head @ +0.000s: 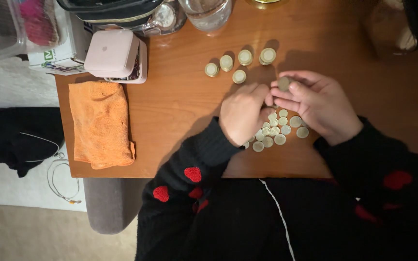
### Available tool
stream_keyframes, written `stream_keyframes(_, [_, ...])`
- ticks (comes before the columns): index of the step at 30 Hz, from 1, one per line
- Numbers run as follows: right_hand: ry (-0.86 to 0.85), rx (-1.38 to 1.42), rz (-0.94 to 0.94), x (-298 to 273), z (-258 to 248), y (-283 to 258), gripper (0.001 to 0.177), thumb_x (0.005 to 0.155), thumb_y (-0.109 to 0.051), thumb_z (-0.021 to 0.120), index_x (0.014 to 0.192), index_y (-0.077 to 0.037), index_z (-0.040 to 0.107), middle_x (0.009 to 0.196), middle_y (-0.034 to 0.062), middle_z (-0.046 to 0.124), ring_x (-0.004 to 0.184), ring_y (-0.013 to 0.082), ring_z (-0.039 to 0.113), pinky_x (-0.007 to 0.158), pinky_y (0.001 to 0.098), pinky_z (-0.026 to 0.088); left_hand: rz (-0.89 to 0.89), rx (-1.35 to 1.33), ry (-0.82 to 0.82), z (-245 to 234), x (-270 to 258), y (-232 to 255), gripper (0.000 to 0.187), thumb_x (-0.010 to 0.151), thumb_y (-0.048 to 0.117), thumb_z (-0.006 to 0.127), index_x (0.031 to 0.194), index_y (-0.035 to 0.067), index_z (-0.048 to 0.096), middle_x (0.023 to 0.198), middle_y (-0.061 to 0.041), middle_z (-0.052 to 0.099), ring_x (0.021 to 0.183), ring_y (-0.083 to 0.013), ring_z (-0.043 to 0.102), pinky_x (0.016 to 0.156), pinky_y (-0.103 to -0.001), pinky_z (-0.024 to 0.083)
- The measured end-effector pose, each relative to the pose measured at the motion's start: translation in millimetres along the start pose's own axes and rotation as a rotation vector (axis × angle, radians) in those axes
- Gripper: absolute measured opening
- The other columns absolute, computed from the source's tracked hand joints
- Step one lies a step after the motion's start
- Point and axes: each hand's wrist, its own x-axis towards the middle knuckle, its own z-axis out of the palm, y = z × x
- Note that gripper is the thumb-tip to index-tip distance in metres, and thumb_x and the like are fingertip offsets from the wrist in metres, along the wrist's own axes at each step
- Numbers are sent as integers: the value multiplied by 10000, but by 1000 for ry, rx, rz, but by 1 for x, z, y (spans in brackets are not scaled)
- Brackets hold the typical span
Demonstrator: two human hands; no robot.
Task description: The person is counting and stacking coins on a wooden table.
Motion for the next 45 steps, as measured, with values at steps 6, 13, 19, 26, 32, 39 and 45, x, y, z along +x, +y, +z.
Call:
stream_keyframes(6, [58,13,35,0,-2,-3,385,992,-46,544,1373,-2,559,1282,178,654,1125,215,657,1026,334,558,-75,-531,134,-21,9,2,218,796,-106,736,901,43,616,774,-14,609,634,-112,554,609,-240,485])
stream_keyframes(13, [-97,81,50,0,-12,11,371,994,-61,577,1359,2,575,1247,147,647,1165,307,680,1028,413,560,-91,-690,173,-19,7,3,224,867,-42,796,1058,53,725,946,-24,699,760,-88,643,692,-203,537])
stream_keyframes(19, [-144,136,-2,-2,-12,14,335,1024,-54,562,1352,9,578,1222,123,654,1110,238,665,1069,419,549,81,-448,263,-20,6,6,265,811,-15,832,1053,46,741,1023,-43,744,817,-147,627,725,-256,549])
stream_keyframes(26, [-170,109,8,-3,-8,6,304,1029,-54,546,1324,18,571,1150,130,626,1070,228,636,1049,408,539,158,-378,91,-31,7,-1,393,817,9,847,1183,32,706,1134,-83,758,797,-160,687,725,-255,582])
stream_keyframes(32, [-113,12,49,-1,-8,9,315,1020,-10,516,1328,38,565,1164,163,619,1041,241,628,1026,399,543,212,-193,51,-34,8,-7,414,798,76,840,1186,44,699,1065,-59,761,774,-201,657,749,-309,567])
stream_keyframes(39, [-85,-47,93,-4,7,-2,341,1003,-51,525,1327,52,544,1216,244,645,1115,284,647,1032,392,547,113,-35,227,-38,35,-47,365,733,203,913,1049,104,758,1175,-77,678,1144,-295,604,1038,-447,478])
stream_keyframes(45, [-58,23,84,-2,5,-1,345,1019,-51,503,1356,20,533,1242,228,614,1126,268,623,1046,396,534,0,68,322,-11,50,-73,386,660,213,983,995,159,798,1324,-63,551,1177,-330,560,1015,-420,534])
